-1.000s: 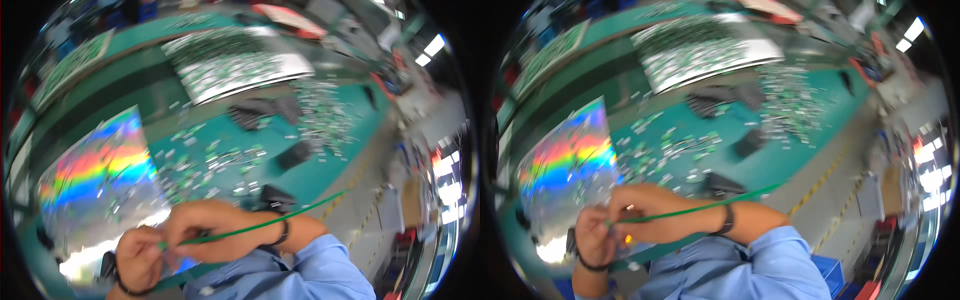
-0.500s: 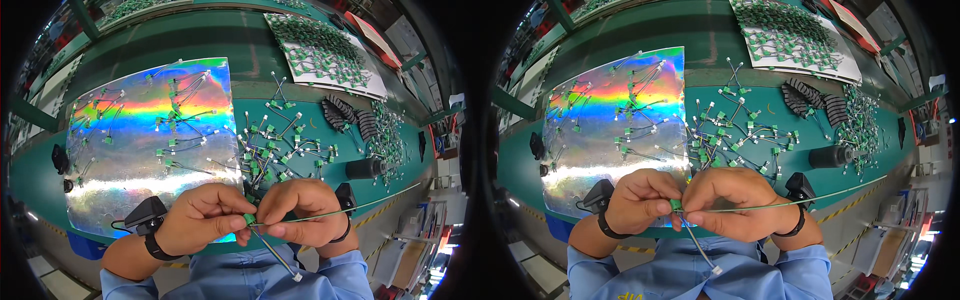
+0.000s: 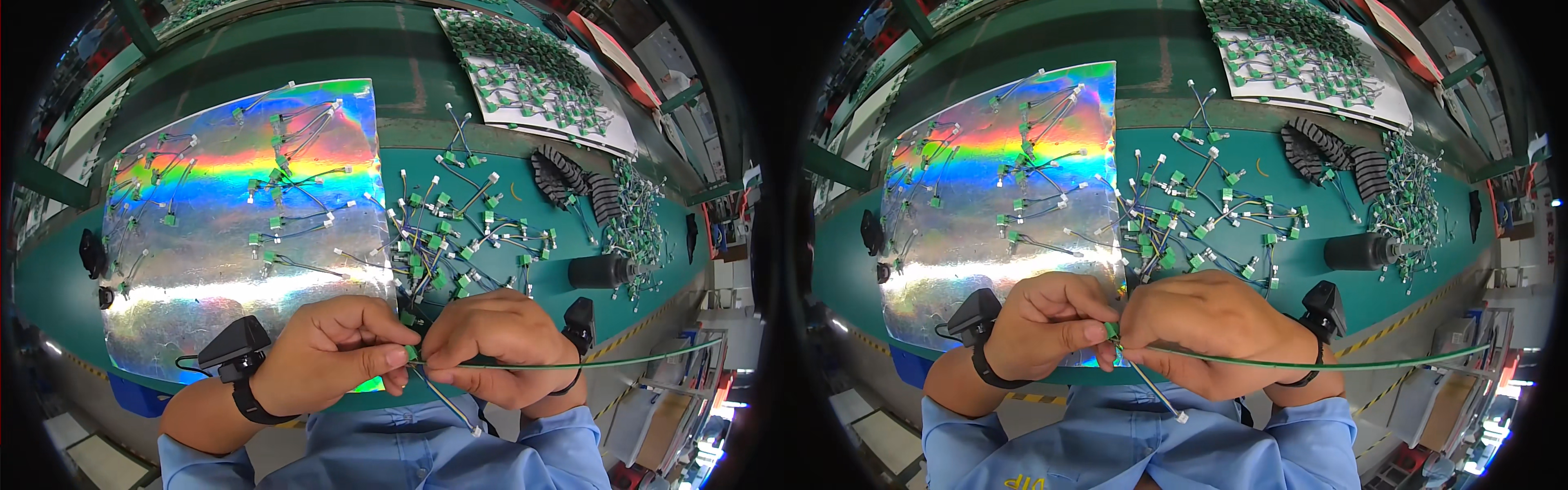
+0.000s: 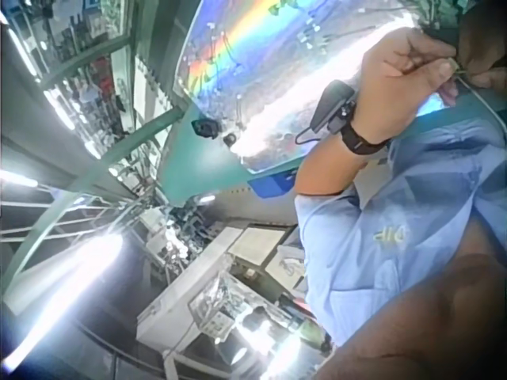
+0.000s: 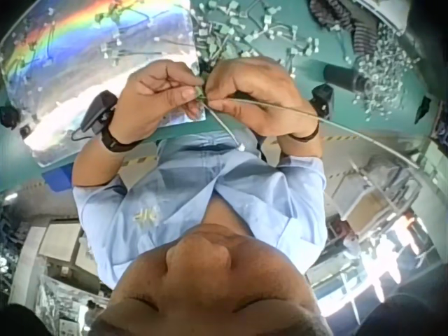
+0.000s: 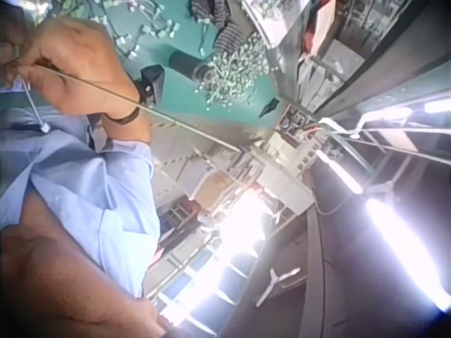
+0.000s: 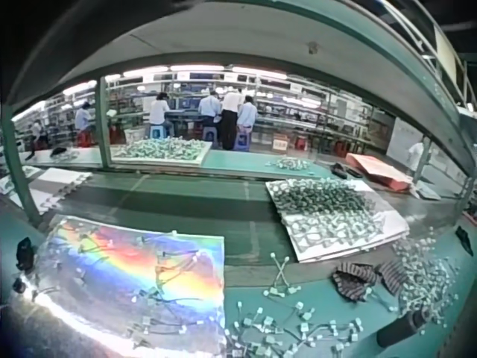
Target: The person picks up a wire harness and a green plastic strip, then threads the wires through a slot on the strip. After sliding the strip along the wires and securing the connector, they place the assembly onto a reflective sheet.
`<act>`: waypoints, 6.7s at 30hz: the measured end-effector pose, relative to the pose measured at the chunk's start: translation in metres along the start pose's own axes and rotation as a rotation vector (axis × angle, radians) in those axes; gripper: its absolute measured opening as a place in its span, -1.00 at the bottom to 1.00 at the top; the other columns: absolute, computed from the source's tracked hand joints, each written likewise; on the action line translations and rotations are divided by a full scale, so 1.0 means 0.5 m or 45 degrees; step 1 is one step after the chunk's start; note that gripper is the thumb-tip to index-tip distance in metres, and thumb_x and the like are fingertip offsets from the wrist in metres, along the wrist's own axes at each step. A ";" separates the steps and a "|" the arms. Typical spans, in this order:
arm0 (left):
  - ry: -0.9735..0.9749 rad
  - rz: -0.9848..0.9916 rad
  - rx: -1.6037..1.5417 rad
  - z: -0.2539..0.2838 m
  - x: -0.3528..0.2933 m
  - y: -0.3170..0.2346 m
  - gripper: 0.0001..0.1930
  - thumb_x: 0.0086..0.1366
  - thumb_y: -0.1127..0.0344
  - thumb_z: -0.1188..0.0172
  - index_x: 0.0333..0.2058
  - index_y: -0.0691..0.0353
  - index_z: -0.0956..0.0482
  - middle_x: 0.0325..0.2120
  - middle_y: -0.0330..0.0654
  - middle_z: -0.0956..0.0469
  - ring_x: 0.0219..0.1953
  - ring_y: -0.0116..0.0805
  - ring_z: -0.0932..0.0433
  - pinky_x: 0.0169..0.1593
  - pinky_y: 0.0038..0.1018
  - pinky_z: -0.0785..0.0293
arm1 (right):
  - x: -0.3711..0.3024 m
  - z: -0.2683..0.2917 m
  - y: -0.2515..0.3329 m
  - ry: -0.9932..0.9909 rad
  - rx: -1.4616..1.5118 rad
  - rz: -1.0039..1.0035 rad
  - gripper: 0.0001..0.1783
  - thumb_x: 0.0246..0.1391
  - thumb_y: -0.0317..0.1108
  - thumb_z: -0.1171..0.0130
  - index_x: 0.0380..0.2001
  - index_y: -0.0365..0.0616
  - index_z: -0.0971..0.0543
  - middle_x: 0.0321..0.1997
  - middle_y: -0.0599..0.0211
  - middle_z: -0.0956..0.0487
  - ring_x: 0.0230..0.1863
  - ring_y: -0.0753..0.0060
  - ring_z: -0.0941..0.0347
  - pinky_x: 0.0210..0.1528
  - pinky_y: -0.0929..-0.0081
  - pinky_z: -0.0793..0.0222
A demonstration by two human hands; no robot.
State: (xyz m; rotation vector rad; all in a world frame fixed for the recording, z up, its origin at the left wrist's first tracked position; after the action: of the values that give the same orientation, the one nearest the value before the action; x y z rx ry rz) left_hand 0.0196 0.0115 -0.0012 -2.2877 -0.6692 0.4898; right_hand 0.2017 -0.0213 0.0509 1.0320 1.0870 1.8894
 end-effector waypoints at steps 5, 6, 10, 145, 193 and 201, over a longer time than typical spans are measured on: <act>0.014 0.031 0.012 -0.005 -0.006 0.003 -0.88 0.17 0.61 -0.11 -0.29 0.44 -0.46 -0.41 -0.05 -0.44 -0.42 -0.27 -0.55 -0.36 -0.44 -0.55 | -0.001 -0.002 -0.002 0.043 0.044 -0.010 -0.86 -0.17 -0.53 -0.28 -0.55 -0.23 -0.49 -0.54 0.24 -0.53 -0.49 0.23 -0.51 -0.49 0.43 -0.38; 0.018 0.040 0.035 -0.005 -0.007 0.003 -0.88 0.17 0.61 -0.11 -0.29 0.44 -0.46 -0.41 -0.05 -0.44 -0.42 -0.27 -0.55 -0.35 -0.44 -0.54 | -0.001 -0.002 0.001 0.056 0.033 -0.039 -0.86 -0.17 -0.53 -0.28 -0.55 -0.23 -0.49 -0.54 0.24 -0.53 -0.49 0.23 -0.51 -0.48 0.43 -0.38; 0.011 0.044 0.058 -0.003 -0.004 0.002 -0.88 0.16 0.62 -0.11 -0.29 0.44 -0.46 -0.40 -0.06 -0.44 -0.41 -0.29 -0.55 -0.34 -0.46 -0.54 | -0.003 -0.001 0.000 0.092 -0.003 -0.110 -0.87 -0.17 -0.53 -0.28 -0.55 -0.23 -0.49 -0.54 0.25 -0.53 -0.48 0.22 -0.52 -0.47 0.42 -0.38; 0.153 -0.224 0.204 -0.001 -0.018 -0.006 -0.79 0.26 0.53 -0.03 -0.13 0.39 -0.34 -0.26 -0.02 -0.50 -0.21 -0.25 -0.57 -0.15 -0.42 -0.50 | -0.014 -0.014 -0.009 -0.114 0.378 -0.086 -0.89 -0.08 -0.58 -0.20 -0.46 -0.22 -0.46 -0.45 0.16 -0.54 -0.43 0.36 -0.48 -0.44 0.52 -0.35; -0.040 -0.286 0.230 0.012 -0.006 -0.004 -0.83 0.26 0.57 -0.01 -0.16 0.39 -0.34 -0.28 -0.03 -0.53 -0.25 -0.29 -0.58 -0.14 -0.42 -0.51 | -0.006 -0.036 -0.015 -0.284 -0.313 0.316 -0.79 -0.11 -0.60 -0.17 -0.38 -0.19 -0.40 -0.36 0.17 -0.49 -0.43 0.23 -0.45 -0.43 0.39 -0.36; -0.035 -0.313 0.226 0.005 -0.010 -0.003 -0.82 0.26 0.55 -0.02 -0.16 0.39 -0.34 -0.28 -0.03 -0.53 -0.26 -0.32 -0.57 -0.14 -0.44 -0.50 | -0.013 -0.051 -0.007 -0.345 -0.404 0.321 -0.77 -0.11 -0.61 -0.17 -0.36 -0.20 -0.38 -0.36 0.14 -0.49 -0.45 0.23 -0.44 -0.43 0.40 -0.35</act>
State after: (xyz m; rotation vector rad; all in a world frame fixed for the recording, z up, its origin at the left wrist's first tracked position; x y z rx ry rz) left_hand 0.0139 0.0108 -0.0007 -2.0041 -0.8714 0.4445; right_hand 0.1825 -0.0341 0.0375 1.2356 0.5010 1.9646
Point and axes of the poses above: each hand's wrist, its own x-axis towards the middle knuckle, its own z-axis out of the back of the hand, y = z × x, the point moved 2 cm from there along x, towards the middle knuckle
